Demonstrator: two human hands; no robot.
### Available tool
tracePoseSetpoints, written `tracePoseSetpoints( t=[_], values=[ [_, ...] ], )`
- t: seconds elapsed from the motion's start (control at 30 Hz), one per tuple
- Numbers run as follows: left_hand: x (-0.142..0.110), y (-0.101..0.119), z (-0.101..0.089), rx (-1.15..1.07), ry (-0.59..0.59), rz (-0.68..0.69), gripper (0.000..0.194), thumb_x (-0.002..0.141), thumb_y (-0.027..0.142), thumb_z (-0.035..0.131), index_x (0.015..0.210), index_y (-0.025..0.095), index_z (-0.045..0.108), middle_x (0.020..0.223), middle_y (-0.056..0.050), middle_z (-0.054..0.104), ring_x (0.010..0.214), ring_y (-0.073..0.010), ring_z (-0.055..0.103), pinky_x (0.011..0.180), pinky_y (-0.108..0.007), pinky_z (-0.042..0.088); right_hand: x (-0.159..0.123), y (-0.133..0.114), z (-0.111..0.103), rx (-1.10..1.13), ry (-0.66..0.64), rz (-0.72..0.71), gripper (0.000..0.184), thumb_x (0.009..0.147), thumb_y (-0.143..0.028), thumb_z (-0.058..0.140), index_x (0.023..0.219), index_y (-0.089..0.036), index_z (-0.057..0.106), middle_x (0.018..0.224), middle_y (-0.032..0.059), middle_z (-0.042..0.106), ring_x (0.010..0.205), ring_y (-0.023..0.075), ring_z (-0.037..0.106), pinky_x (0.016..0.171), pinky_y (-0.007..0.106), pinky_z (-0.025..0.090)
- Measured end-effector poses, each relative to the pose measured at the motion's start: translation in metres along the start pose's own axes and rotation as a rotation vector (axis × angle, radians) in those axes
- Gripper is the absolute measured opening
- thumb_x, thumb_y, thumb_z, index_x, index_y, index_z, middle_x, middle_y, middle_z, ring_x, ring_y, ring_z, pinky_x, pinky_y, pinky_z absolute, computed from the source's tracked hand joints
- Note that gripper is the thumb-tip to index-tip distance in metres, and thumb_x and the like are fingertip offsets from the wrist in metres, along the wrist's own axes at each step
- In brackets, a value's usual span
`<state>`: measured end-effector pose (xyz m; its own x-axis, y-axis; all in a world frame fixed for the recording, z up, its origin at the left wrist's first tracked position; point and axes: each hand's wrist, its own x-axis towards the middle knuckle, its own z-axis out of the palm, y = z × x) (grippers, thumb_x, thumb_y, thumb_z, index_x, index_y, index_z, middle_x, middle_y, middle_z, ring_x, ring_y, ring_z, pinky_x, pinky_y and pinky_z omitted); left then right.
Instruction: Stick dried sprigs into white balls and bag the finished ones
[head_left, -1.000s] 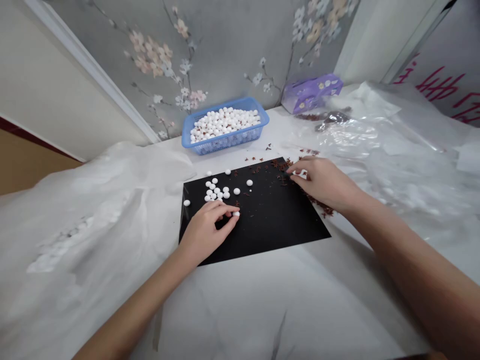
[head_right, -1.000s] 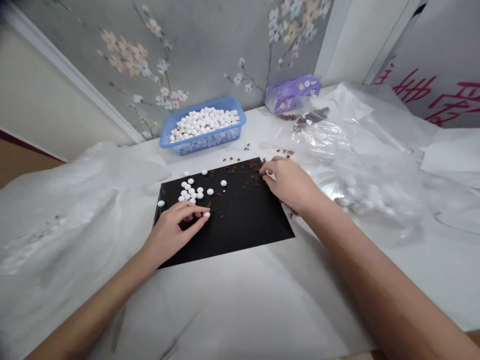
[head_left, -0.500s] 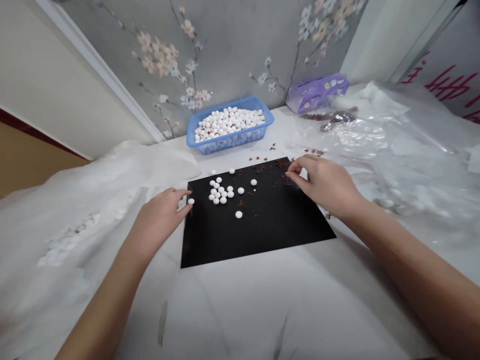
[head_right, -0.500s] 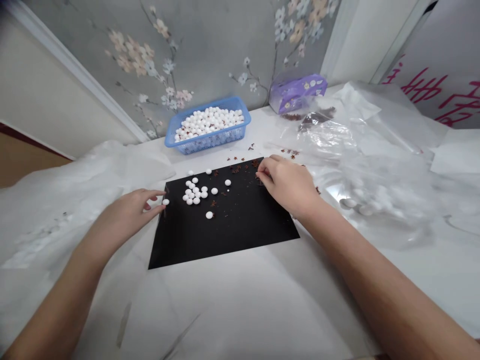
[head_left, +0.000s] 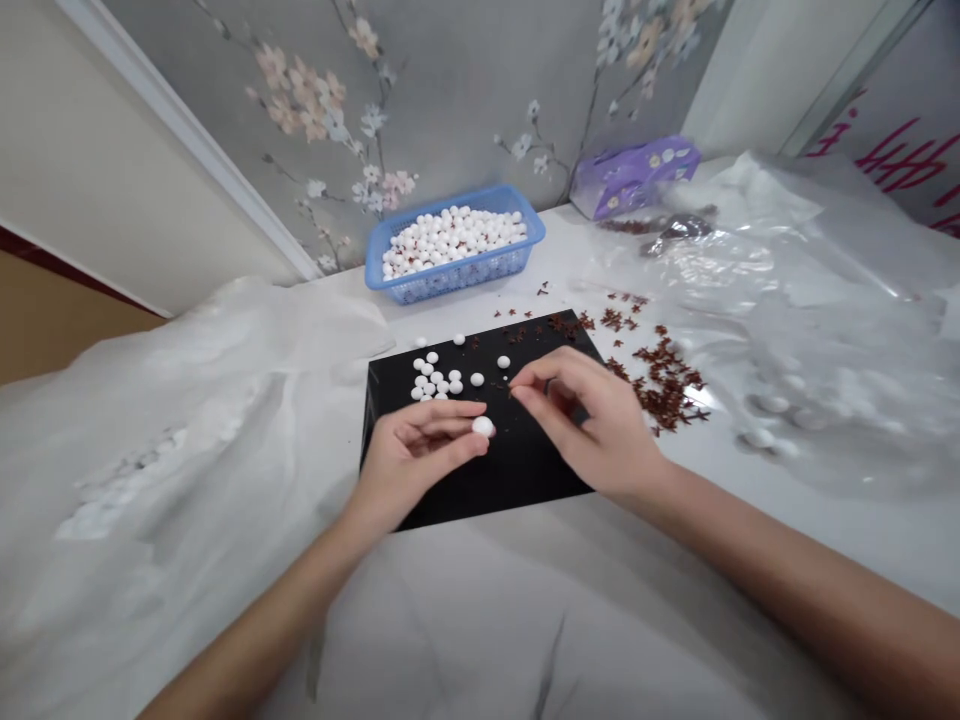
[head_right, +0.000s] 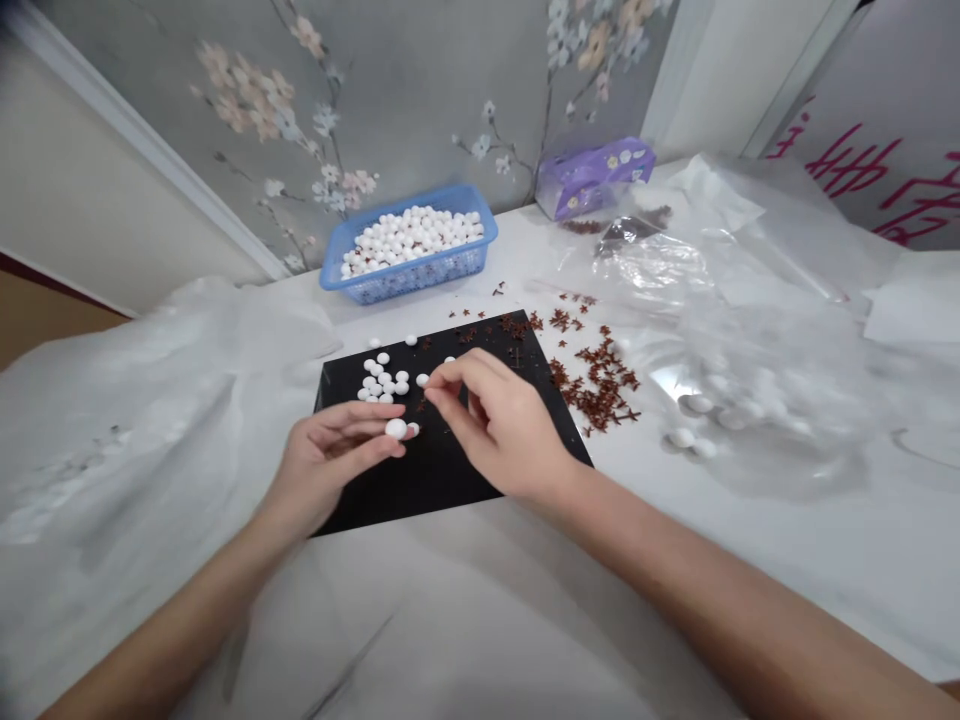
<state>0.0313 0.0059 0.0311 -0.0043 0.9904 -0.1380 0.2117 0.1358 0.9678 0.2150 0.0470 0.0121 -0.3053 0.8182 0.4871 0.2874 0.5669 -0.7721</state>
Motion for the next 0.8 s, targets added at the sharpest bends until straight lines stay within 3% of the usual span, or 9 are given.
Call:
tracePoseSetpoints(
  t=[0.1,0.2,0.37,0.57,0.8],
  values=[
    [-0.006,-0.019,0.013,-0.191,0.031,-0.046,0.019,0.068,0.028,0.073,0.085,0.020,0.068,0.077,-0.001,0.072,0.068,-0.0128,0.066,0.070,-0.023,0.053,-0.007,0.000,0.008,0.065,-0.041,0.017,0.009,0.088,-0.024,0.047,0.083,-0.020,0.054,0.077,0.0021,0.055,0.057,0.0099,0.047,0.051,0.023,0.039],
    [-0.006,-0.030,0.015,-0.255,0.028,-0.055,0.010,0.070,0.025,0.071,0.078,0.019,0.067,0.075,0.000,0.071,0.068,-0.0106,0.065,0.069,-0.020,0.052,-0.010,0.000,0.012,0.086,-0.058,0.023,0.009,0.088,-0.023,0.046,0.084,-0.021,0.054,0.077,0.0019,0.054,0.057,0.0096,0.047,0.051,0.023,0.040],
    [-0.006,-0.030,0.013,-0.283,-0.044,-0.021,0.008,0.071,0.021,0.071,0.079,0.019,0.068,0.073,0.001,0.070,0.068,-0.0101,0.065,0.067,-0.019,0.053,-0.014,0.000,0.014,0.120,-0.081,0.001,0.008,0.089,-0.021,0.046,0.086,-0.020,0.053,0.078,0.0013,0.053,0.054,0.0076,0.045,0.050,0.021,0.040],
    [-0.007,-0.029,0.014,-0.311,-0.046,-0.015,0.005,0.072,0.018,0.070,0.076,0.019,0.067,0.072,0.002,0.070,0.066,-0.0085,0.065,0.067,-0.018,0.053,-0.016,0.001,0.015,0.085,-0.157,-0.022,0.009,0.089,-0.019,0.044,0.086,-0.020,0.052,0.080,0.0018,0.055,0.057,0.0079,0.049,0.050,0.020,0.040],
    [-0.007,-0.029,0.014,-0.359,-0.047,-0.017,0.003,0.071,0.019,0.071,0.073,0.018,0.068,0.069,0.004,0.069,0.062,-0.0071,0.064,0.063,-0.015,0.052,-0.013,0.003,0.010,0.037,-0.210,-0.151,0.010,0.086,-0.015,0.046,0.094,-0.019,0.052,0.087,0.0032,0.057,0.064,0.0082,0.053,0.050,0.018,0.040]
  ],
)
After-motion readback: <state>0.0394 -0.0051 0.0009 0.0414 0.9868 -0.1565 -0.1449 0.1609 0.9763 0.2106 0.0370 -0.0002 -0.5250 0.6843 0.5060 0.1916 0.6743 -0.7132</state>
